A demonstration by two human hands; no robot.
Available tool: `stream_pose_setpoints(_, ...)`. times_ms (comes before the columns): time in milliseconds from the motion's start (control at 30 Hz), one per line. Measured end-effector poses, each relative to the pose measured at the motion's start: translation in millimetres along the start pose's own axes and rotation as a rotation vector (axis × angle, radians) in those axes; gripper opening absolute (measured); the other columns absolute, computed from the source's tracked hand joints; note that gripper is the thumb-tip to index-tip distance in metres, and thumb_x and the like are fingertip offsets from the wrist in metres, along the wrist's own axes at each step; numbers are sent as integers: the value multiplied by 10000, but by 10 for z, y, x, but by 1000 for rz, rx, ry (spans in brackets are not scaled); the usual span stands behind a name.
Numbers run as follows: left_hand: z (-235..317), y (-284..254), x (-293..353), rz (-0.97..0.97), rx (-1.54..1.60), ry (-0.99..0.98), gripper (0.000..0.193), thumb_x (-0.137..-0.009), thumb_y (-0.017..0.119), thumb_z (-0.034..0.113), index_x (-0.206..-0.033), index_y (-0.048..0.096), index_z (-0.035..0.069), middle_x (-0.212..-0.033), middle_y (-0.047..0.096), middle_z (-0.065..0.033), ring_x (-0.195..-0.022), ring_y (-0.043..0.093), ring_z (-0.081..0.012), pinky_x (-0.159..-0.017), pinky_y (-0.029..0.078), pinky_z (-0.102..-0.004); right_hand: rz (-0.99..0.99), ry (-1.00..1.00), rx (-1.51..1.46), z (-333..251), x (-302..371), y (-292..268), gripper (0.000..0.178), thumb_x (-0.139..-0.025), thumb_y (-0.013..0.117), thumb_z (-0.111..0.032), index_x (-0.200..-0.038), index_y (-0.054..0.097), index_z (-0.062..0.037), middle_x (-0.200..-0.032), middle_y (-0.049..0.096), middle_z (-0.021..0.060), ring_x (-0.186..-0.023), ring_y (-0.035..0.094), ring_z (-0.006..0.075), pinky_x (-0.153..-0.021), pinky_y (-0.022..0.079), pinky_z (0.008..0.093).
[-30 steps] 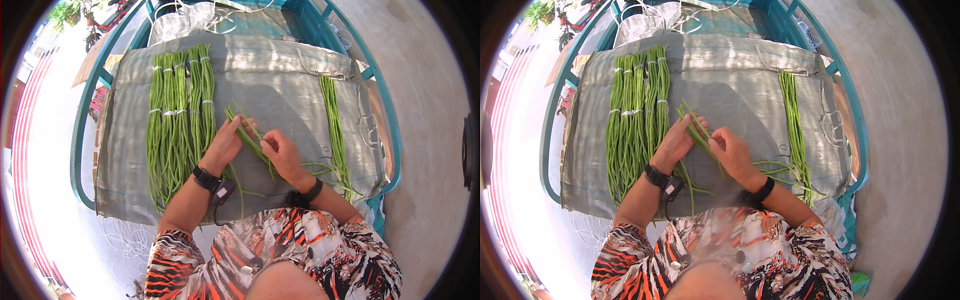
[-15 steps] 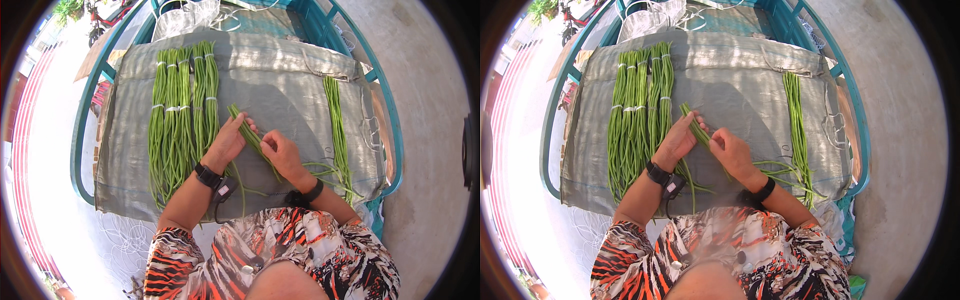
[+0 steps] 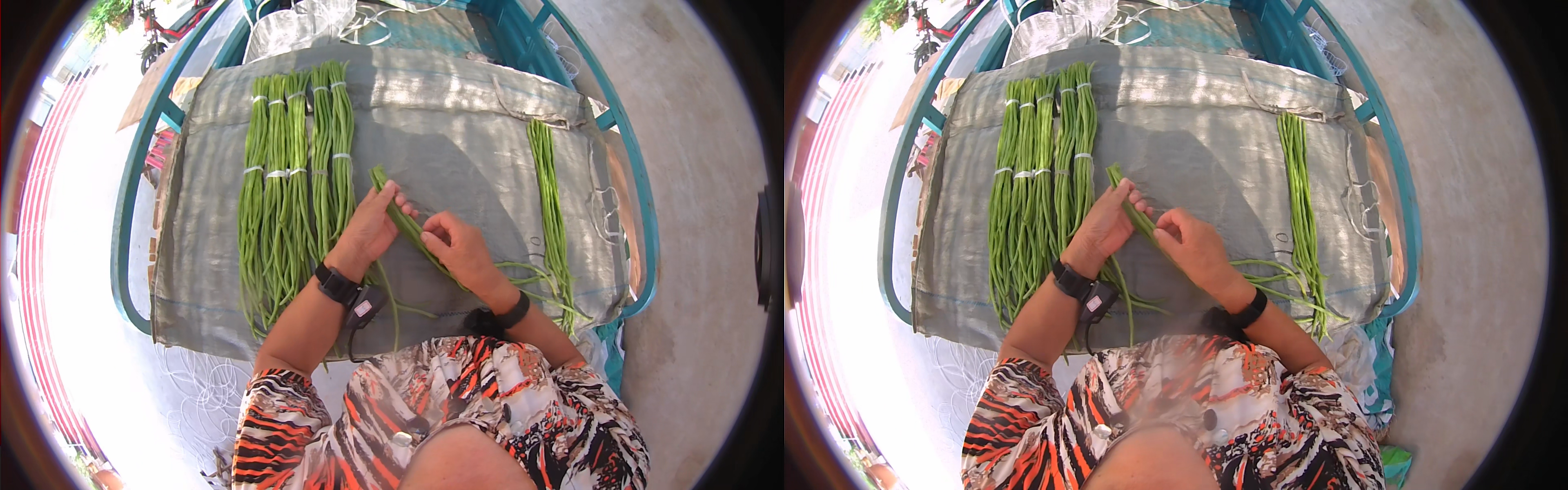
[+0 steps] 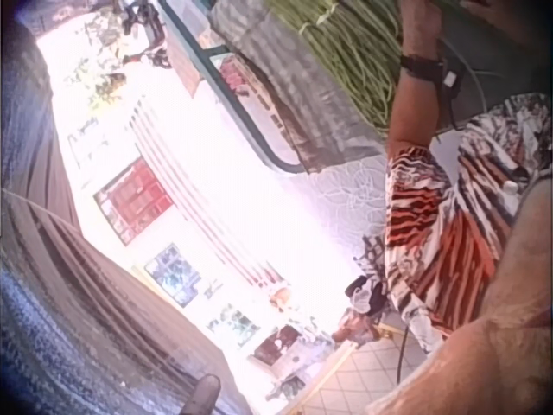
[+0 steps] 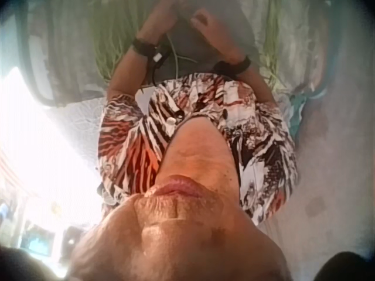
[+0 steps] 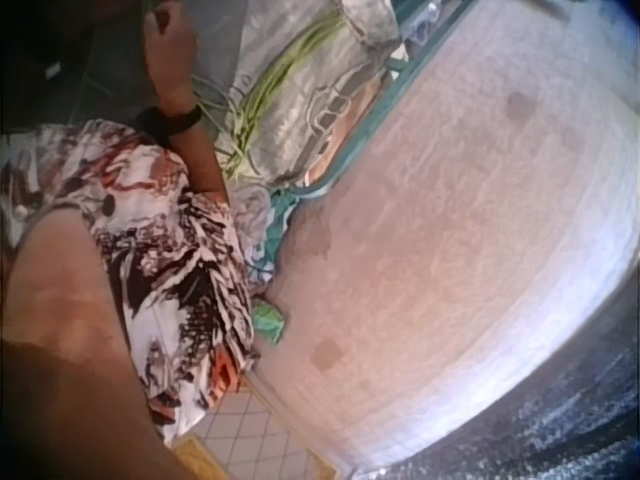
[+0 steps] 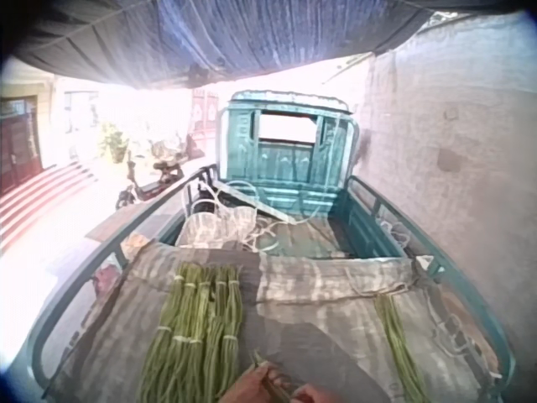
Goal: The person bundles long green vegetables by hand using white string, tying a knot around each bunch.
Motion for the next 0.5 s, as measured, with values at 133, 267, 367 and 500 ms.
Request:
stream_pose_setpoints(133,1,50,11,-29,21,-2,140,-958,450,204,-881,460,88,-771,500,-25,-727,518,-173,-782,477,-385,-13,-38,137,-2,57,-95,181,-832,612,-168,-945,585,-29,-786,636,96,-684,609,170,-619,469,296)
stream_pose_setpoints(267,43,15,42,45,37,28,167,-966,431,211,-857,473,92,-740,494,-12,-696,509,-160,-769,476,-364,-37,-57,97,172,232,-363,186,-829,606,-185,-947,593,-42,-793,629,95,-722,606,196,-649,462,312)
stream_pose_setpoints(367,56,15,45,-7,49,15,174,-970,422,214,-860,479,91,-718,494,-5,-683,510,-154,-775,478,-361,-145,9,337,361,356,-638,186,-823,598,-198,-937,596,-51,-811,618,90,-740,594,227,-666,458,329)
stream_pose_setpoints(500,45,54,32,-23,22,7,169,-969,421,212,-901,497,77,-726,511,-8,-685,527,-155,-774,491,-362,426,114,642,619,280,-1485,192,-801,576,-228,-905,590,-67,-902,608,119,-841,594,308,-715,461,406)
Point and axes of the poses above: each hand's wrist, its own x-axis away from the middle knuckle, its own y-axis out of the palm, z = x × y, the point moved 7 cm from there along -x, towards the middle knuckle
